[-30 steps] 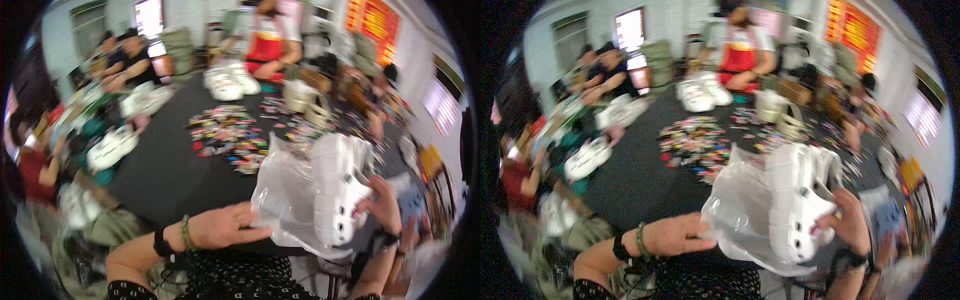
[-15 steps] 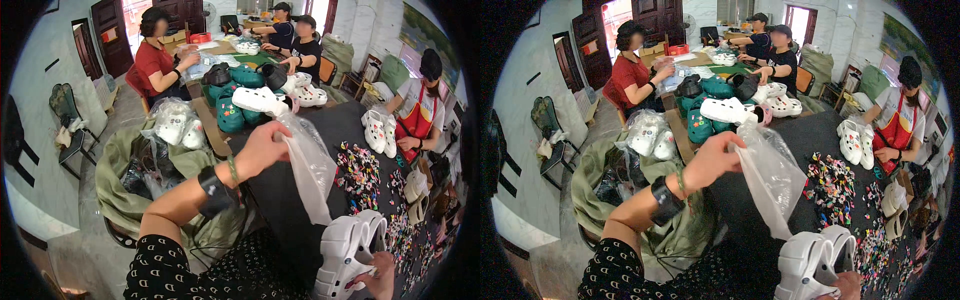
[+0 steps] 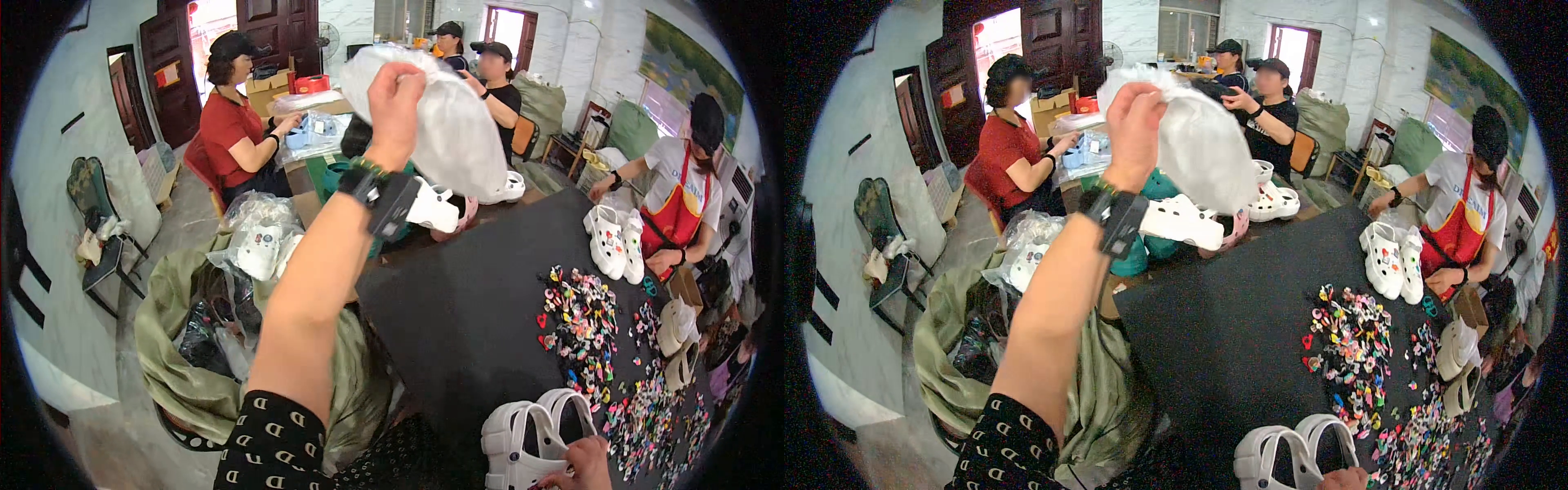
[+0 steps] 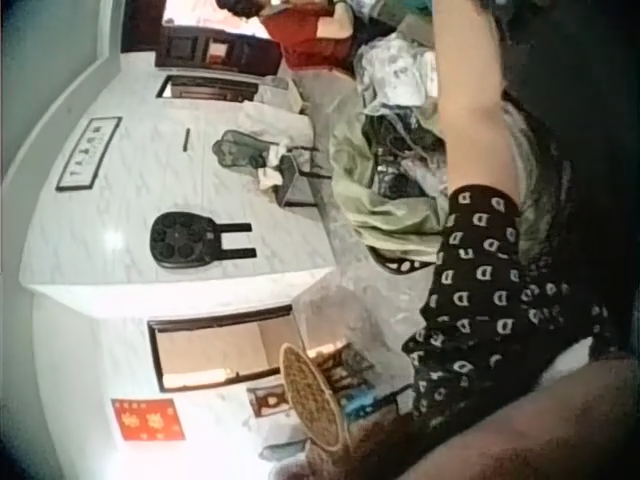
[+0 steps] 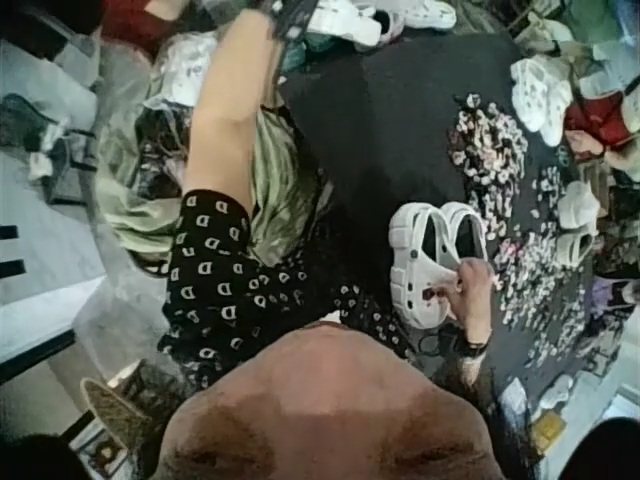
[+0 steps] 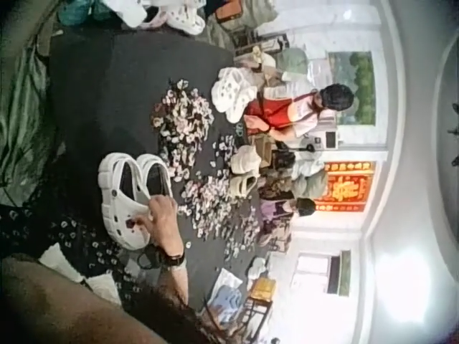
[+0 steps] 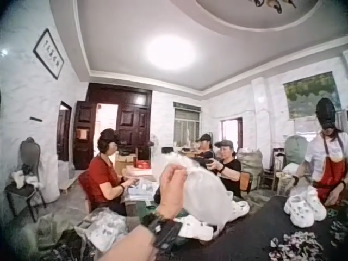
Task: Attaching decorative charms and pins to foam clog shoes as part of an assembly line process.
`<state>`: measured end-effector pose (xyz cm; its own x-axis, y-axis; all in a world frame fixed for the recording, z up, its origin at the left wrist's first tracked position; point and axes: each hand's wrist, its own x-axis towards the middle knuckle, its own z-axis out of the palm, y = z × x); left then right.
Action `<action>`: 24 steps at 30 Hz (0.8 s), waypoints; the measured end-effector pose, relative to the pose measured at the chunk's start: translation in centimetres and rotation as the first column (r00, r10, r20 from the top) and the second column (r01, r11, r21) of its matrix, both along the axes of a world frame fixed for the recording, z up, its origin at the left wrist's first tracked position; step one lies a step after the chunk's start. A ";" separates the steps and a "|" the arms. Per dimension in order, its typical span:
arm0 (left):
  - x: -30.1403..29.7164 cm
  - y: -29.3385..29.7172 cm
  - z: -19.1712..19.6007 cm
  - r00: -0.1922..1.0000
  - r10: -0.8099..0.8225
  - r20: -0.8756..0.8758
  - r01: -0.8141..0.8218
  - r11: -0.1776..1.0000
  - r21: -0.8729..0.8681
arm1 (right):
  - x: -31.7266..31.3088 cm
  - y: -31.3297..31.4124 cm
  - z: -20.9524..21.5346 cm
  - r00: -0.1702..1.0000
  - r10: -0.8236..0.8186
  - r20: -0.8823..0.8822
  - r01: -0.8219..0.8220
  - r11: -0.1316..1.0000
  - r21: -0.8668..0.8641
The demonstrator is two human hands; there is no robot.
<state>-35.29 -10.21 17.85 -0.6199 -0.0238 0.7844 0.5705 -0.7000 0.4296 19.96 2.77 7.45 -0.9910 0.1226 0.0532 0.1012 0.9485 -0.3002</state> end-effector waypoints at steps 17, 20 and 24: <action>-4.2 -0.2 -20.2 0.869 0.473 -0.149 -0.395 0.480 -0.783 | -0.4 -0.2 0.2 0.997 -0.007 0.077 0.008 1.000 -0.016; -1.7 -4.0 -20.4 0.777 0.528 -0.343 -0.580 0.388 -0.717 | 0.1 0.1 -0.9 0.990 0.091 -0.105 -0.092 0.996 -0.005; -2.7 -10.9 -21.5 0.559 0.733 -0.388 -0.627 0.067 -0.776 | -0.3 -0.6 -0.1 0.997 0.064 -0.034 -0.065 0.998 -0.007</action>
